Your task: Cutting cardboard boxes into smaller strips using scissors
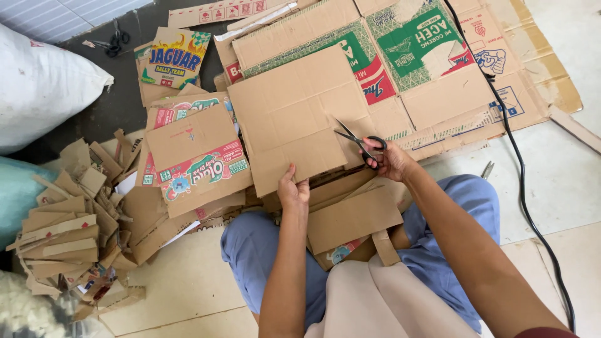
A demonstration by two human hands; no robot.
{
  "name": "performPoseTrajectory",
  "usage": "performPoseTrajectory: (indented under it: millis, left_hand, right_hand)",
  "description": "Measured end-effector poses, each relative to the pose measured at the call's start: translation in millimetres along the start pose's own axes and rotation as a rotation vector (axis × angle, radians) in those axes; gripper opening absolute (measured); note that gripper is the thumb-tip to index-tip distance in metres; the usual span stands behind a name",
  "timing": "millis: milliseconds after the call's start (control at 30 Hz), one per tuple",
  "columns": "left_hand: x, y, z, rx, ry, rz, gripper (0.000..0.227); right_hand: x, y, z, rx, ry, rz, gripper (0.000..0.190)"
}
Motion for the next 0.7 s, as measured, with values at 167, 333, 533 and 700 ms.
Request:
performPoseTrajectory:
  millis: [167,333,533,700]
  left_hand:
    - [-0.5,-4.1,-0.1,0.067,-0.06,0.048,0.038]
    - [-15.0,-4.3,6.1,0.088,-0.105,0.113,0.041]
    - [-23.7,-25.3,4.8,0.097,-0.115,0.063,0.039]
    - [-12.9,-37.4,-7.7,0.099,-0.102,0.044,0.039]
  right_hand:
    - [-6.2,-17.5,14.0,0.007,-0.085,-0.032,0.048]
    - [-17.6,-36.6,27.4,-0.002,-0.138,-0.03,0.047]
    - [5.3,-40.1,29.6,0.038,-0.101,-0.07,0.047]
    - [37.9,-30.2,22.9,0.103,-0.063,-0.088,0.042]
Point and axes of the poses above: each hand's wrist, its own x-axis towards the middle knuckle, its own z-axis out of the palm, y = z × x, the point moved 6 cm from there along x, towards the middle knuckle, and after that the axes turned 12 degrees about y, right-handed, at the moved point
